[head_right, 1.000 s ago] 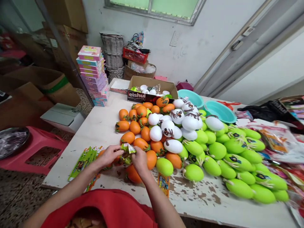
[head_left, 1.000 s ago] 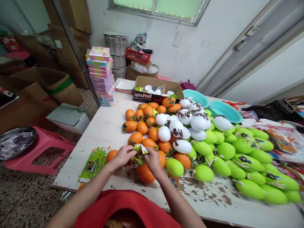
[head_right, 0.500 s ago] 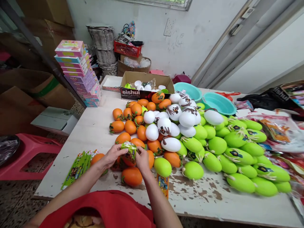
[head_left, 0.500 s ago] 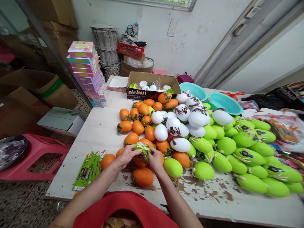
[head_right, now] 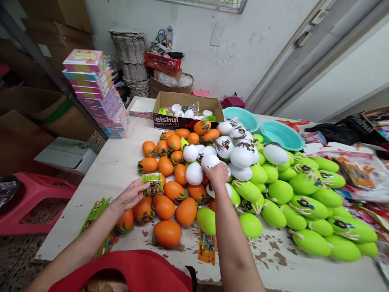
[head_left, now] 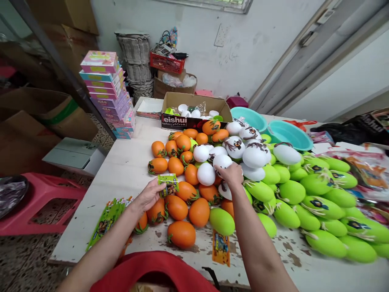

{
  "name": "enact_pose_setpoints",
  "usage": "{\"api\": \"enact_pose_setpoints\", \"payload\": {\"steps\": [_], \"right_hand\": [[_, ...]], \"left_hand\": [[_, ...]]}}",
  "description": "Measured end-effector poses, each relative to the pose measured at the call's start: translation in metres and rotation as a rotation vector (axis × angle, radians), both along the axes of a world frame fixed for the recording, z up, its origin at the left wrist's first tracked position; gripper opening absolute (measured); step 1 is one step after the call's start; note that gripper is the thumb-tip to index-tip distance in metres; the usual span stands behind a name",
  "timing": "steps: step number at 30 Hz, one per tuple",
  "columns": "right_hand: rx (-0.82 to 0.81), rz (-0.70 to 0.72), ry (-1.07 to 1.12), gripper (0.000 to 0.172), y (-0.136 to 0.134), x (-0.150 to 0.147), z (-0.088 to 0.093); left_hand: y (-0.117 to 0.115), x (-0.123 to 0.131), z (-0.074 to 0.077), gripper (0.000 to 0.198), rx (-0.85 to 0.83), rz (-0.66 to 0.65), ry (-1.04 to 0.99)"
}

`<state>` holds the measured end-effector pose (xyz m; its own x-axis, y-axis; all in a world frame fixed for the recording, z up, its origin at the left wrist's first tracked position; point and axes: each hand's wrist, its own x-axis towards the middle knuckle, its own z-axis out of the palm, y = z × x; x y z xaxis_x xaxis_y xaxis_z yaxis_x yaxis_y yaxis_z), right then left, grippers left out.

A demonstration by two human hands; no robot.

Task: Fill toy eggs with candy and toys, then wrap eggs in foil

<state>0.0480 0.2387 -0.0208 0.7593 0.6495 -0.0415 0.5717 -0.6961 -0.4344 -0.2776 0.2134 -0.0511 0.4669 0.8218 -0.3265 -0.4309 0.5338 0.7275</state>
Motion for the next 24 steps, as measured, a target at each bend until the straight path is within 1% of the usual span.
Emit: {"api": "enact_pose_setpoints", "payload": {"steps": [2, 4, 6, 7, 8, 10, 11, 12, 13, 15, 17, 18, 20, 21, 22, 24], "right_hand": [[0.005, 0.009, 0.022, 0.082, 0.005, 0.001, 0.000], [0.025, 0.010, 0.022, 0.087, 0.001, 0.000, -0.002], [0.119, 0.035, 0.073, 0.091, -0.011, -0.003, -0.004], [0.200, 0.067, 0.173, 0.092, -0.020, -0.007, -0.005], [0.285, 0.118, 0.336, 0.090, -0.030, -0.012, -0.007], [0.410, 0.248, 0.798, 0.084, -0.053, -0.030, -0.012], [0.432, 0.302, 1.032, 0.079, -0.066, -0.041, -0.016], [0.428, 0.336, 1.219, 0.075, -0.079, -0.053, -0.019], [0.423, 0.350, 1.359, 0.072, -0.091, -0.064, -0.023], [0.439, 0.343, 1.519, 0.071, -0.114, -0.083, -0.030], [0.447, 0.380, 1.608, 0.079, -0.130, -0.093, -0.033], [0.437, 0.429, 1.642, 0.086, -0.136, -0.095, -0.032], [0.402, 0.574, 1.672, 0.104, -0.143, -0.096, -0.027], [0.380, 0.664, 1.658, 0.111, -0.143, -0.096, -0.023], [0.353, 0.760, 1.615, 0.114, -0.142, -0.098, -0.019], [0.282, 0.940, 1.467, 0.109, -0.136, -0.104, -0.012]], "left_hand": [[0.004, -0.003, -0.003, 0.032, -0.020, 0.006, 0.010], [0.009, -0.007, -0.005, 0.027, -0.063, 0.018, -0.004], [0.012, -0.013, -0.006, 0.025, -0.109, 0.034, -0.028], [0.014, -0.016, -0.005, 0.026, -0.127, 0.034, -0.036], [0.015, -0.018, -0.005, 0.026, -0.140, 0.023, -0.036], [0.017, -0.020, -0.003, 0.025, -0.148, -0.018, -0.027], [0.018, -0.021, -0.002, 0.022, -0.149, -0.039, -0.026], [0.019, -0.021, -0.001, 0.019, -0.153, -0.055, -0.032], [0.020, -0.020, -0.001, 0.015, -0.161, -0.059, -0.043], [0.022, -0.019, -0.001, 0.008, -0.181, -0.035, -0.064], [0.022, -0.018, -0.002, 0.005, -0.202, 0.001, -0.052], [0.021, -0.018, -0.002, 0.005, -0.210, 0.018, -0.032], [0.018, -0.016, -0.001, 0.005, -0.231, 0.042, 0.020], [0.016, -0.014, 0.001, 0.005, -0.240, 0.050, 0.041], [0.013, -0.012, 0.003, 0.006, -0.244, 0.052, 0.055], [0.006, -0.007, 0.008, 0.007, -0.243, 0.031, 0.058]]}}
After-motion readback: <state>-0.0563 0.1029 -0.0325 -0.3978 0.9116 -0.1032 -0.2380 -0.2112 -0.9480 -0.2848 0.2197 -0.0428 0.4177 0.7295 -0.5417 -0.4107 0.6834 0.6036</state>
